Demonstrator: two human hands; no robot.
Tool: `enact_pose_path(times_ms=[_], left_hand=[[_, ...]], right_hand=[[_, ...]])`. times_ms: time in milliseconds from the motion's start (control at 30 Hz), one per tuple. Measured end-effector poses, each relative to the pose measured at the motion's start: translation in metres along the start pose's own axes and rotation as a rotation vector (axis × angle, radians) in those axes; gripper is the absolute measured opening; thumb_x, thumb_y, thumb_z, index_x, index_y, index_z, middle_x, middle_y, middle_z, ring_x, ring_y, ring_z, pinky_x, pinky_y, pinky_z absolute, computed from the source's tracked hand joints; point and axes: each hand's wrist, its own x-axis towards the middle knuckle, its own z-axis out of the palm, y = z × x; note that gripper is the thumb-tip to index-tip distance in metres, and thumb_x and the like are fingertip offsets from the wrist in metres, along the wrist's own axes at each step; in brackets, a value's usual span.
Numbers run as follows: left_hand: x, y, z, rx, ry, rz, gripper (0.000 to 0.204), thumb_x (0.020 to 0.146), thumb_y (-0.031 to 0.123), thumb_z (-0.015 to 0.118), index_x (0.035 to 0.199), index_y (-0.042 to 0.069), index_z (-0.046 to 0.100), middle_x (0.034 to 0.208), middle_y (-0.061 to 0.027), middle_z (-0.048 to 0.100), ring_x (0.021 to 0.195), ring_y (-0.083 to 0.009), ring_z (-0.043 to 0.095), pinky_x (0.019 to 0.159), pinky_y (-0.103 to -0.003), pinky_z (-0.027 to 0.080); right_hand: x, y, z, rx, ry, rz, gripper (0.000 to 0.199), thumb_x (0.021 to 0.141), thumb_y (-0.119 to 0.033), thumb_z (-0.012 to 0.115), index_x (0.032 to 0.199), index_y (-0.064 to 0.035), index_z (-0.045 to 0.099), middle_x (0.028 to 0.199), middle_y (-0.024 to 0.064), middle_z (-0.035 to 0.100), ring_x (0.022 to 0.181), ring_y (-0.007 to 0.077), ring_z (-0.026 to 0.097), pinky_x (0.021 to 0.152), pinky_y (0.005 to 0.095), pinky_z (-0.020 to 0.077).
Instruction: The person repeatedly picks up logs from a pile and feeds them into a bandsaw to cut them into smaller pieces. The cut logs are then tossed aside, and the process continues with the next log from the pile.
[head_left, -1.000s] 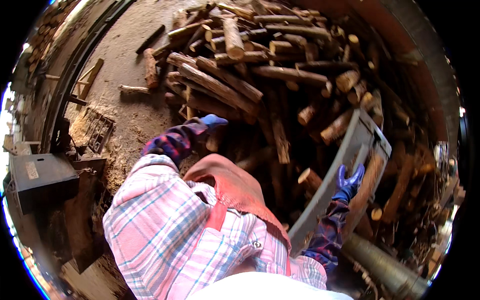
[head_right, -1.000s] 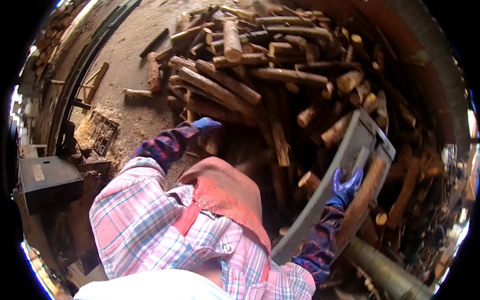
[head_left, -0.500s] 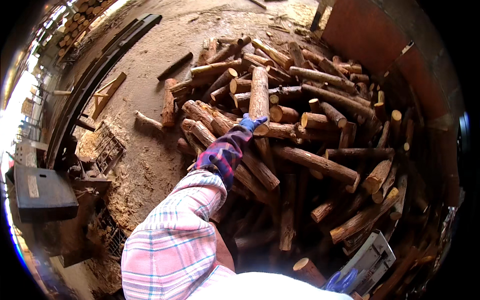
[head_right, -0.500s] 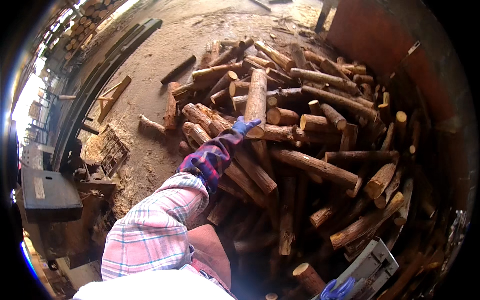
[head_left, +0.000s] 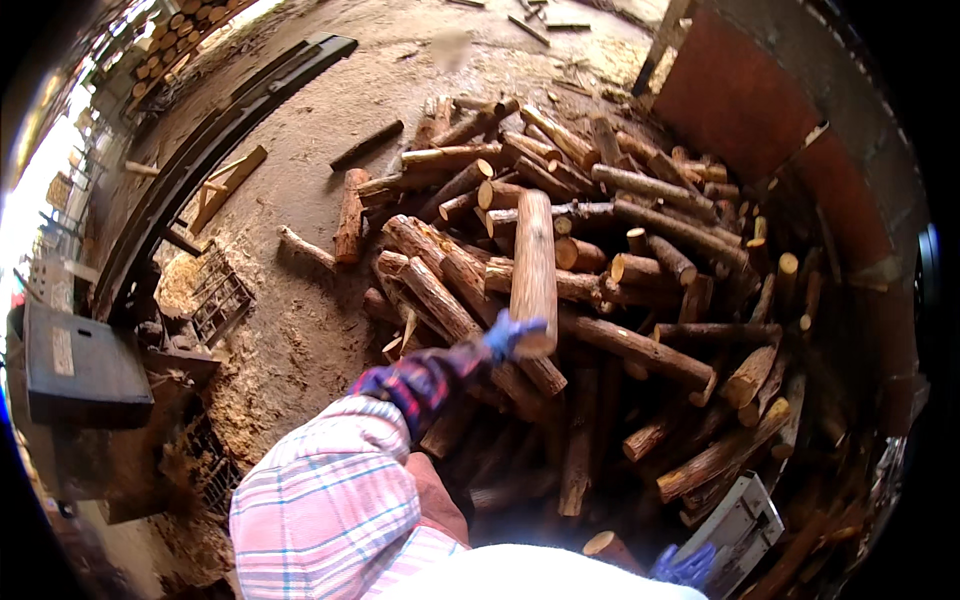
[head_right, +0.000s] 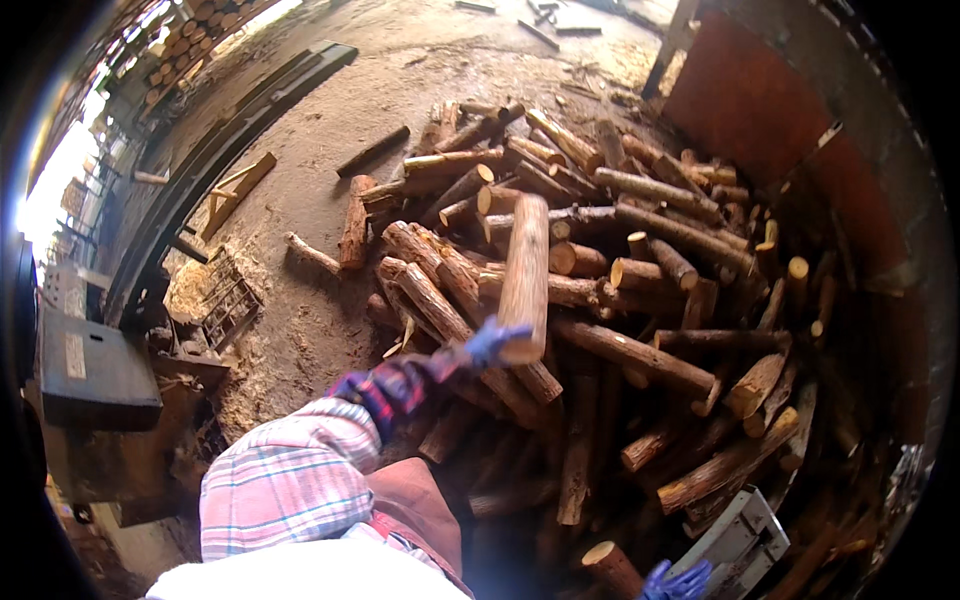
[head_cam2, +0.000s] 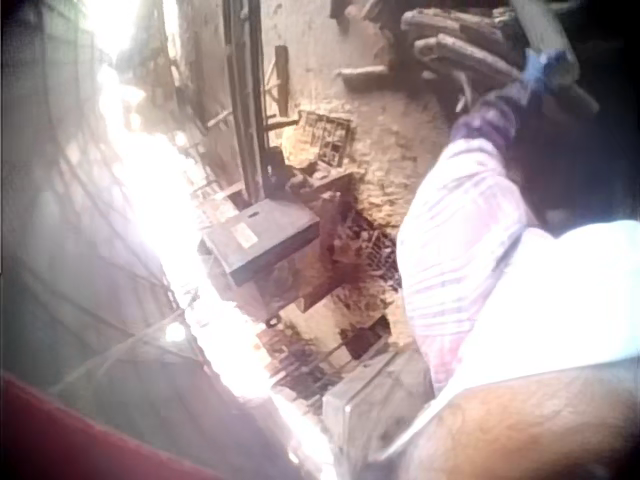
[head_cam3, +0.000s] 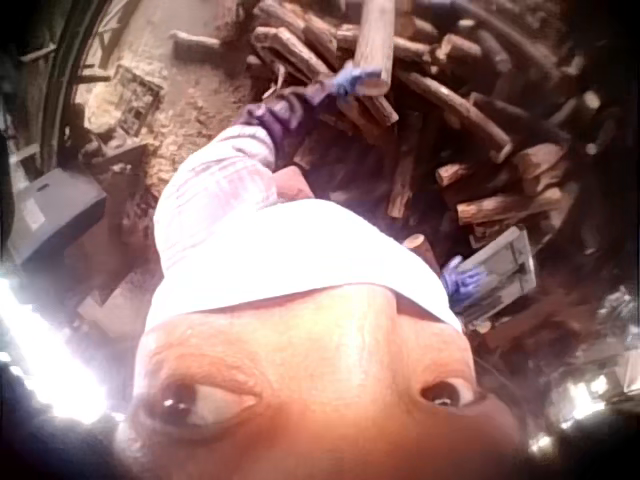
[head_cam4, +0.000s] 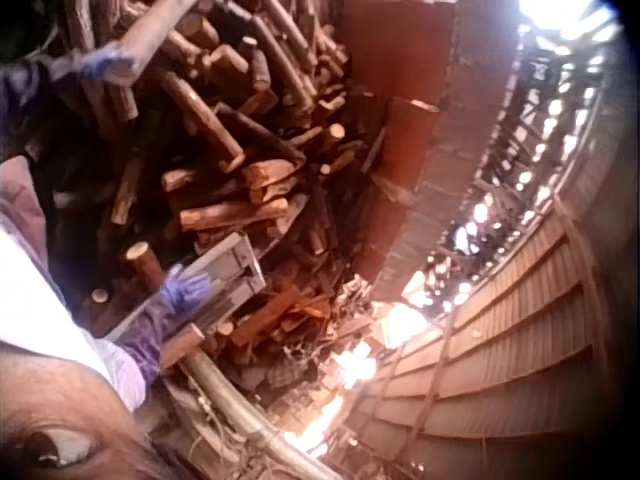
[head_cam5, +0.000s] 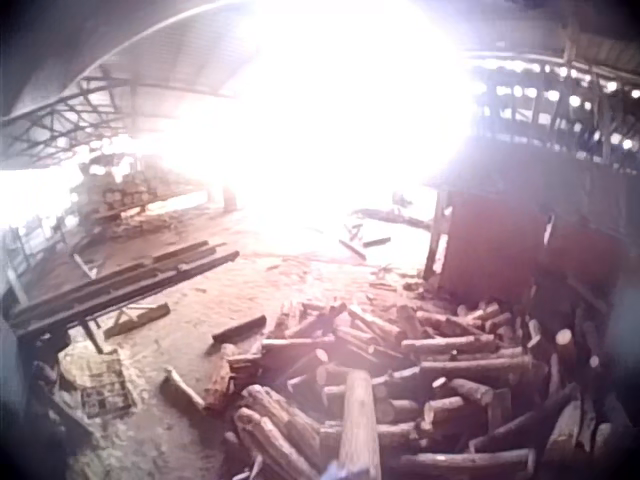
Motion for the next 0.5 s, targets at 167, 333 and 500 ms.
enact_pose_path(times_ms=[167, 333, 500], left_hand=[[-0.17, -0.078, 0.059, 0.407, 0.091, 0.314, 0.053, 0.073, 0.024, 0.077, 0.115, 0.0, 0.057, 0.105, -0.0068, 0.063, 0.096, -0.0154, 0.058, 0.086, -0.03, 0.046], [-0.305, -0.127, 0.092, 0.561, 0.064, 0.108, 0.053, 0.081, 0.028, 0.069, 0.122, -0.001, 0.052, 0.11, -0.0073, 0.06, 0.097, -0.0144, 0.058, 0.085, -0.029, 0.048], [-0.355, -0.201, 0.05, 1.304, -0.186, 0.19, 0.035, 0.084, 0.008, 0.057, 0.119, 0.01, 0.055, 0.107, -0.0152, 0.058, 0.092, -0.0257, 0.061, 0.078, -0.033, 0.053]], right_hand=[[0.053, -0.233, 0.021, 1.148, -0.644, 0.107, 0.062, 0.07, -0.036, 0.074, 0.119, -0.0045, 0.052, 0.104, 0.0216, 0.057, 0.09, 0.0353, 0.054, 0.078, 0.0469, 0.0445], [0.005, -0.338, -0.072, 2.944, -1.808, 1.105, 0.07, 0.084, -0.052, 0.059, 0.133, -0.0052, 0.043, 0.127, 0.0165, 0.052, 0.117, 0.0348, 0.048, 0.105, 0.0478, 0.0351], [-0.077, -0.28, -0.079, 2.898, -1.798, 1.14, 0.065, 0.084, -0.052, 0.058, 0.126, -0.0033, 0.05, 0.119, 0.0174, 0.058, 0.104, 0.0351, 0.057, 0.097, 0.0488, 0.0421]])
